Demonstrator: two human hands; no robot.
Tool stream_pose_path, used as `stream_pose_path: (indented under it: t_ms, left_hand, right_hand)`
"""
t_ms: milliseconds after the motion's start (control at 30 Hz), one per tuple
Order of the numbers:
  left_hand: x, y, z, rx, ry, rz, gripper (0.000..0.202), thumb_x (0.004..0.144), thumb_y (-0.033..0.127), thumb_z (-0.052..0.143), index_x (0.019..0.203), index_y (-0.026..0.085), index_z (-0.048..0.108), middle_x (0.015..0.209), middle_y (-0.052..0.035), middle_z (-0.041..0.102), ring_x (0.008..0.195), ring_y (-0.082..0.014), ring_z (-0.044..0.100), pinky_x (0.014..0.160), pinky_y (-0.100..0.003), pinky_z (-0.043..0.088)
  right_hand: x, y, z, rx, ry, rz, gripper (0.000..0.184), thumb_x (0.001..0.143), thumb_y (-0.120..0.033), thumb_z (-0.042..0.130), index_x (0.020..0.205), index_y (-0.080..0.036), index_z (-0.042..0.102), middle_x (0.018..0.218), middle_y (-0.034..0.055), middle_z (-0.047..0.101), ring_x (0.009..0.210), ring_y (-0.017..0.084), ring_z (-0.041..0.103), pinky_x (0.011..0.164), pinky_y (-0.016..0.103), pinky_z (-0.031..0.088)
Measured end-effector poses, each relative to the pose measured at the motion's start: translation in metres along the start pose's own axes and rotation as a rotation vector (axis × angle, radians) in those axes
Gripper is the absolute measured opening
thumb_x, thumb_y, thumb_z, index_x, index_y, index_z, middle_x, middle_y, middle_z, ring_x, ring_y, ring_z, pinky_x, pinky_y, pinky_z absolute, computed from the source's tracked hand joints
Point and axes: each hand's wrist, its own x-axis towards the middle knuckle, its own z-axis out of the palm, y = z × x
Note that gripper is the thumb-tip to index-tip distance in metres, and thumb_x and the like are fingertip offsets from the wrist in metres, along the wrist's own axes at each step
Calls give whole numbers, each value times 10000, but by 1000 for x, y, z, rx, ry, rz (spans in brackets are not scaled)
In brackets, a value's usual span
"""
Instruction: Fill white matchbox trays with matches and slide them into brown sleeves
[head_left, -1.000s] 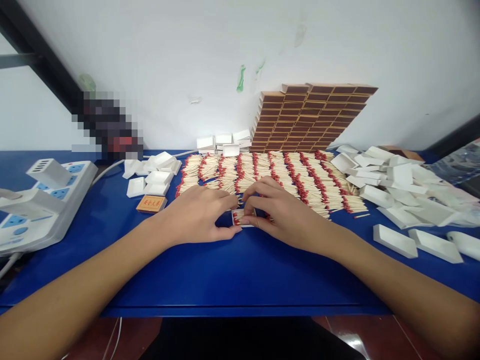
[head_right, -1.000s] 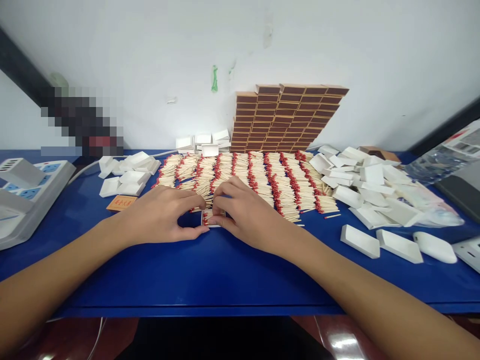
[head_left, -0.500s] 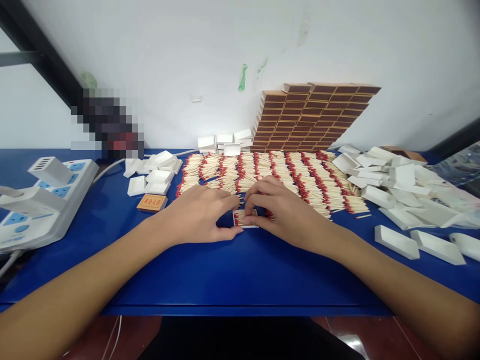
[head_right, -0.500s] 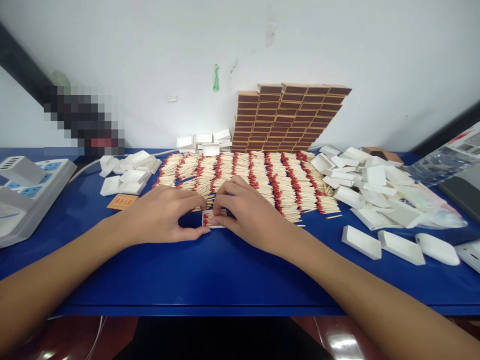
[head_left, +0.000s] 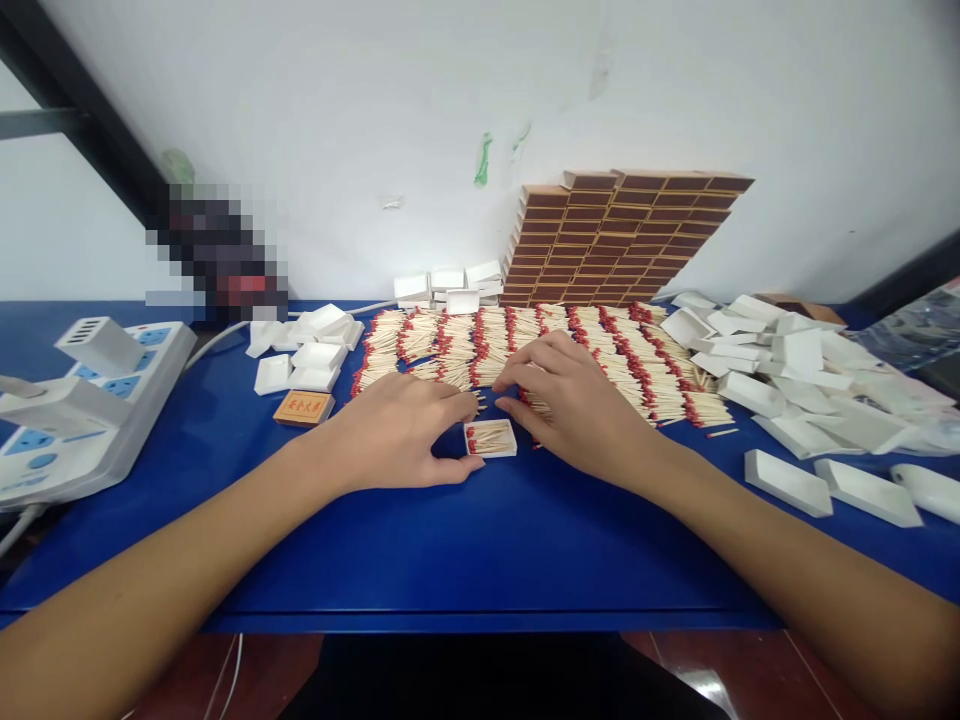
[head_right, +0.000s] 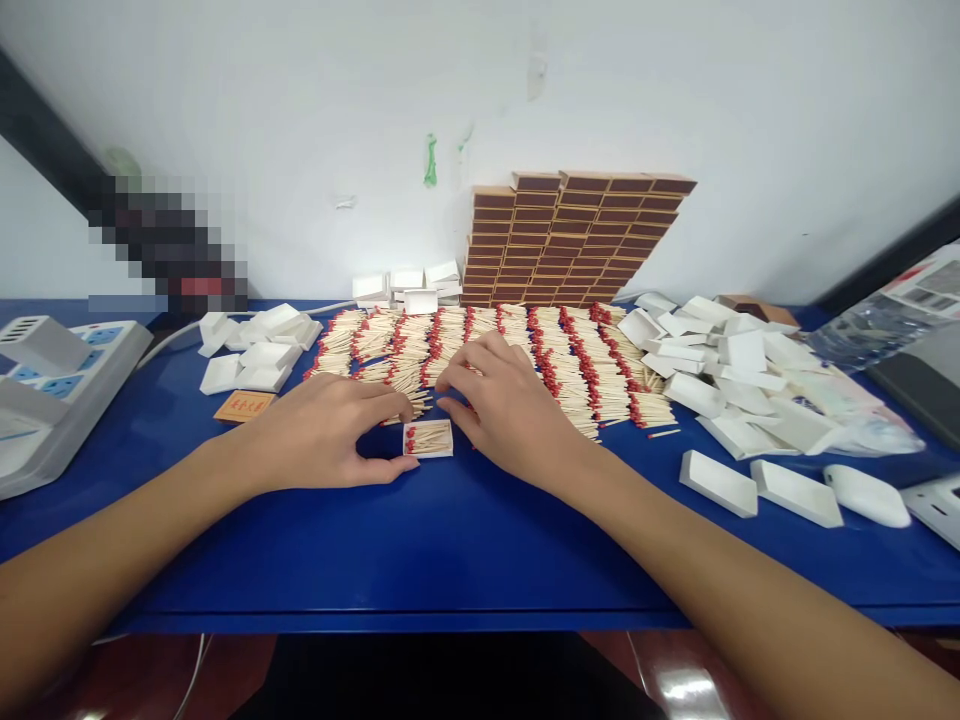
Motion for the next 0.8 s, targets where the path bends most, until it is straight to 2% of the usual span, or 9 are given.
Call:
stream_pose_path:
  t_ms: [133, 367, 800]
  left_hand:
    - [1, 0, -1, -7, -11, -6, 338, 948, 513, 639, 1083, 208, 693, 958, -11, 762, 863, -236, 722, 685, -349, 427]
    - [0, 2, -4, 3, -20, -4, 359, 956, 520, 620, 1088, 196, 698, 974, -37, 773, 869, -238, 731, 681, -337, 440]
    - [0, 3, -5, 6, -20, 2, 337, 954, 503, 629, 1055, 190, 701, 926, -29, 761, 823, -226, 717, 647, -326, 405]
  right_hand:
    - [0, 12, 6, -80, 0, 1, 151, 1021, -215, 581, 1063, -199, 726, 1137, 141, 668, 1134, 321, 521, 923, 504, 460]
    - [4, 11, 9, -57, 4, -17, 168, 1030, -217, 555, 1041, -213, 723, 1107, 138, 667, 1117, 312, 524, 914, 497, 462]
    - [6, 15, 13, -55, -27, 7, 165, 1033, -230, 568, 919, -188, 681, 1020, 123, 657, 1068, 292, 520, 892, 460, 452]
